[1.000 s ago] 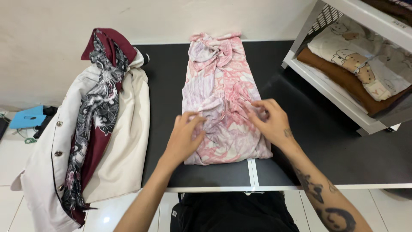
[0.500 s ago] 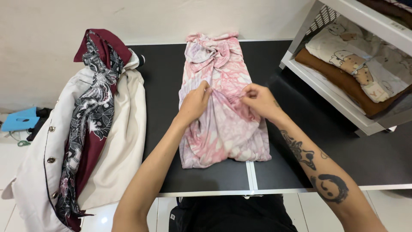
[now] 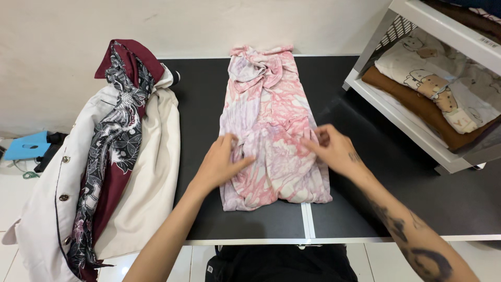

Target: The person folds several garments on a black table and places them on a white shelving unit. They fold a white shirt with bear prints, a pink patterned cloth, and a tie-dye shirt, then stack them on the shelf.

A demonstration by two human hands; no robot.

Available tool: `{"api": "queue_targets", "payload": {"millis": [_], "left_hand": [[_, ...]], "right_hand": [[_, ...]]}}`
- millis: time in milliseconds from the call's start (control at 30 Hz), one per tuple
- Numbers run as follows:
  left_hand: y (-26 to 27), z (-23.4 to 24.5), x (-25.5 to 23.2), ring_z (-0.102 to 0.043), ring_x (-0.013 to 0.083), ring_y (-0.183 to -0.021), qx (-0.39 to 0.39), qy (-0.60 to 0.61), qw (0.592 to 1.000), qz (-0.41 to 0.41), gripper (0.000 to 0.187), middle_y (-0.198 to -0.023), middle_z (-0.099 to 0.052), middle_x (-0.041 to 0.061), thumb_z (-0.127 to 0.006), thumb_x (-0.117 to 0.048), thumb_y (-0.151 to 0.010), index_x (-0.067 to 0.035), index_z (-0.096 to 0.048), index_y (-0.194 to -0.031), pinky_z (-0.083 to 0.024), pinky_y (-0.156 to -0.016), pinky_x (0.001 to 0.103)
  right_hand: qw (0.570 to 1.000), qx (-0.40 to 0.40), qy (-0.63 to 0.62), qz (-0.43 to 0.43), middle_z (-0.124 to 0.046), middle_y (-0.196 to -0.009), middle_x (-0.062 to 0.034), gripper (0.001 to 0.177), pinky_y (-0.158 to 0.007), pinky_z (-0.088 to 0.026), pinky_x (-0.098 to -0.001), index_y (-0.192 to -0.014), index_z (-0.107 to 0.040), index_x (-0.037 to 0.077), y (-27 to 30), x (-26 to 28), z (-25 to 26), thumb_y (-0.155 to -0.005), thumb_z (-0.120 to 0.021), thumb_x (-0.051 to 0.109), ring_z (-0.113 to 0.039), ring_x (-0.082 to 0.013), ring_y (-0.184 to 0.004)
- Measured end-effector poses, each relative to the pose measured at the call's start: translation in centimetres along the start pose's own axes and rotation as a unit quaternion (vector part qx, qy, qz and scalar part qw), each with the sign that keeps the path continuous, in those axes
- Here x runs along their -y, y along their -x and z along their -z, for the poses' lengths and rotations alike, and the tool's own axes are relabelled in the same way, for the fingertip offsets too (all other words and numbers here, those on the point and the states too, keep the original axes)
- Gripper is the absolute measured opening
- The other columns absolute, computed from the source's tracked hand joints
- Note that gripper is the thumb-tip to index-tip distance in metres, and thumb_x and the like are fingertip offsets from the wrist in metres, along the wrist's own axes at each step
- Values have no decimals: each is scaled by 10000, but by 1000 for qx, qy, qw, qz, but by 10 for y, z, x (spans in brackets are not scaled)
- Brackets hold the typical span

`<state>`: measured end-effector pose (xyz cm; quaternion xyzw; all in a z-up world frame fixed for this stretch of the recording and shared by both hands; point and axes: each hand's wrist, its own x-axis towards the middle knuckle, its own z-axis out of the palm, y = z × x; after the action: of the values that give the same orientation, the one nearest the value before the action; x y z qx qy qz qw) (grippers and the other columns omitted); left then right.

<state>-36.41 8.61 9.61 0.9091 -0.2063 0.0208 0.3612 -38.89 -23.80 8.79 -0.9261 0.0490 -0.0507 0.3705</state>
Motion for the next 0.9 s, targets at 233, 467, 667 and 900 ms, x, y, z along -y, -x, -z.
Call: {"api": "queue_targets", "payload": {"millis": [233, 467, 667, 900], "left_hand": [[90, 2, -22, -588, 349, -941, -12, -11, 998, -61, 428, -1015, -619, 150, -779, -275, -809, -52, -607, -1132, -471, -808, 435], [106, 8, -9, -632, 301, -894, -43, 29, 996, 71, 182, -956, -631, 102, -680, -147, -925, -71, -665, -1090, -502, -770, 409], [125, 3, -12, -551, 355, -1052, -80, -27, 994, -67, 633, -1179, -577, 181, -875, -336, -700, -36, -649, -1209, -488, -810, 374], [117, 4, 1, -536, 373, -1328, -9, -58, 980, -190, 347, -1339, -618, 135, -768, -129, -825, -31, -674, -1144, -452, -1063, 467]], "right_hand": [[990, 89, 35, 99, -669, -964, -105, 829, -753, -531, -364, -1231, -609, 13, 96, 10, 14, -586, -926, 426, -665, -233, -855], [972, 64, 165, 156, -665, -979, -26, 309, -824, -518, -378, -1119, -718, 167, 115, 0, 30, -815, -762, 188, -651, -242, -918], [977, 66, 155, 129, -583, -1214, -95, 514, -903, -518, -366, -1265, -691, 189, 127, -12, 30, -759, -779, 210, -571, -262, -1107], [926, 42, 209, 311, -587, -1373, -94, 310, -1112, -370, -504, -1032, -673, 97, 115, -11, 26, -726, -726, 98, -424, -310, -1421]]}}
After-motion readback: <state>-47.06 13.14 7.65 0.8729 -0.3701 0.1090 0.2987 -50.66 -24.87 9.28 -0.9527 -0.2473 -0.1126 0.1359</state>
